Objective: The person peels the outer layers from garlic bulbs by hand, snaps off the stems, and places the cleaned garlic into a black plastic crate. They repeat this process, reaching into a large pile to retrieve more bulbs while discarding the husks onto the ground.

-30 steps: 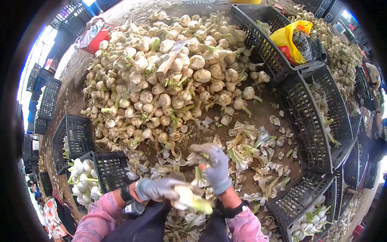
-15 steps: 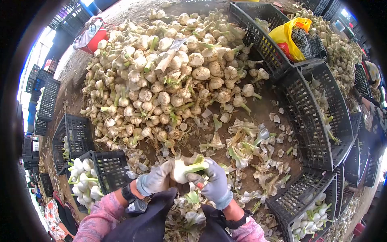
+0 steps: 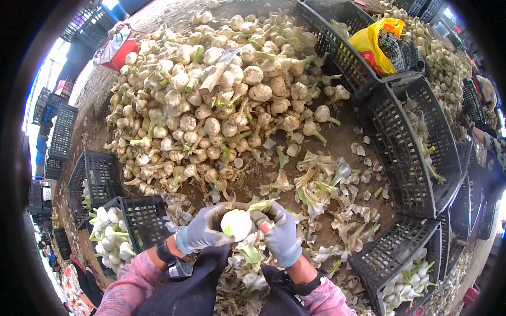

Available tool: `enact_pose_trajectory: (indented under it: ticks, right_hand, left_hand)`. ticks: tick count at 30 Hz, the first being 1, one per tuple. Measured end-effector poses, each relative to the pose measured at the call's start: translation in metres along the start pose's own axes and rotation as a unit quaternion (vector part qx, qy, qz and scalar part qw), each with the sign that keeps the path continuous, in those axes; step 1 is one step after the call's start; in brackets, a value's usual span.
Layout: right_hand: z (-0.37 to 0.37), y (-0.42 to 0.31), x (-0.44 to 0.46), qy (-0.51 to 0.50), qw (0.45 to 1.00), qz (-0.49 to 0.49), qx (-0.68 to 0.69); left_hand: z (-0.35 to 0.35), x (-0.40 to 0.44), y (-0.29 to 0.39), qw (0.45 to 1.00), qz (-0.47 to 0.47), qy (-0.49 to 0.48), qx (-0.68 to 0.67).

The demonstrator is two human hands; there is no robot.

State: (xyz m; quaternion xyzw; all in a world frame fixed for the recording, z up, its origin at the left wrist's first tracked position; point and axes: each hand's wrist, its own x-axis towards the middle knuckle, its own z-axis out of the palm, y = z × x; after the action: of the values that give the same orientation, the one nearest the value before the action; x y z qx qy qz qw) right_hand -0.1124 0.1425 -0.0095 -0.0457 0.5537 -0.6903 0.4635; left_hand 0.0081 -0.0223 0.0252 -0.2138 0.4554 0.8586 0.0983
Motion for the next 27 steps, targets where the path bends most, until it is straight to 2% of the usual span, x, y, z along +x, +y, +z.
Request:
enact_pose_trajectory:
  ticks: [3,4,5,6,7,8,10,11,12,13,14,16,19,20,24,27]
  right_hand:
    - [0.003,-0.01,0.004,0.06,0.964,0.08,0.244]
    - [-0.018,0.016,0.015,0.064,0.983,0.043,0.166]
    - [-0.035,0.024,0.024,0.069,0.99,0.064,0.102]
    - [-0.053,0.036,0.032,0.115,0.933,-0.128,-0.317]
    - [-0.055,0.035,0.037,0.135,0.672,-0.292,-0.666]
    - [-0.056,0.033,0.034,0.098,0.73,-0.281,-0.616]
    - [-0.033,-0.009,0.011,0.021,0.829,-0.245,-0.503]
    - [-0.02,-0.021,-0.001,-0.002,0.862,-0.258,-0.436]
    - [-0.004,-0.03,-0.01,-0.024,0.889,-0.271,-0.368]
    - [0.004,-0.034,-0.015,-0.046,0.911,-0.282,-0.298]
    - [0.0,-0.03,-0.013,-0.063,0.895,-0.298,-0.326]
    - [-0.003,-0.032,-0.01,-0.059,0.917,-0.288,-0.27]
    - [-0.014,-0.033,-0.008,-0.091,0.935,-0.262,-0.22]
    - [-0.017,-0.037,-0.007,-0.108,0.931,-0.265,-0.229]
    - [-0.017,-0.046,-0.007,-0.13,0.923,-0.272,-0.238]
    - [-0.015,-0.043,-0.008,-0.1,0.936,-0.253,-0.223]
  left_hand:
    - [-0.006,0.002,-0.003,0.982,0.119,-0.027,0.145]
    - [-0.011,0.004,-0.006,0.973,0.149,-0.072,0.16]
    - [-0.01,0.004,-0.005,0.975,0.162,-0.068,0.135]
    - [-0.007,0.002,-0.005,0.977,0.173,-0.064,0.11]
    - [-0.005,0.0,-0.004,0.977,0.184,-0.059,0.085]
    - [-0.004,0.0,0.0,0.991,0.119,-0.016,0.053]
    - [-0.001,0.002,-0.004,0.993,0.097,0.051,0.044]
    - [0.001,0.003,-0.006,0.992,0.085,0.082,0.038]
    - [0.003,0.005,-0.006,0.98,0.105,0.103,0.134]
    - [0.005,0.007,-0.007,0.982,0.091,0.095,0.137]
    - [0.007,0.009,-0.008,0.983,0.076,0.087,0.141]
    - [0.003,0.01,-0.009,0.986,0.061,0.061,0.146]
    - [0.004,0.008,-0.004,0.975,0.171,0.086,0.112]
    - [-0.003,0.008,0.009,0.893,0.262,0.042,0.363]
    - [0.005,0.003,0.006,0.909,0.252,0.02,0.333]
    - [0.002,0.006,0.006,0.859,0.271,0.025,0.433]
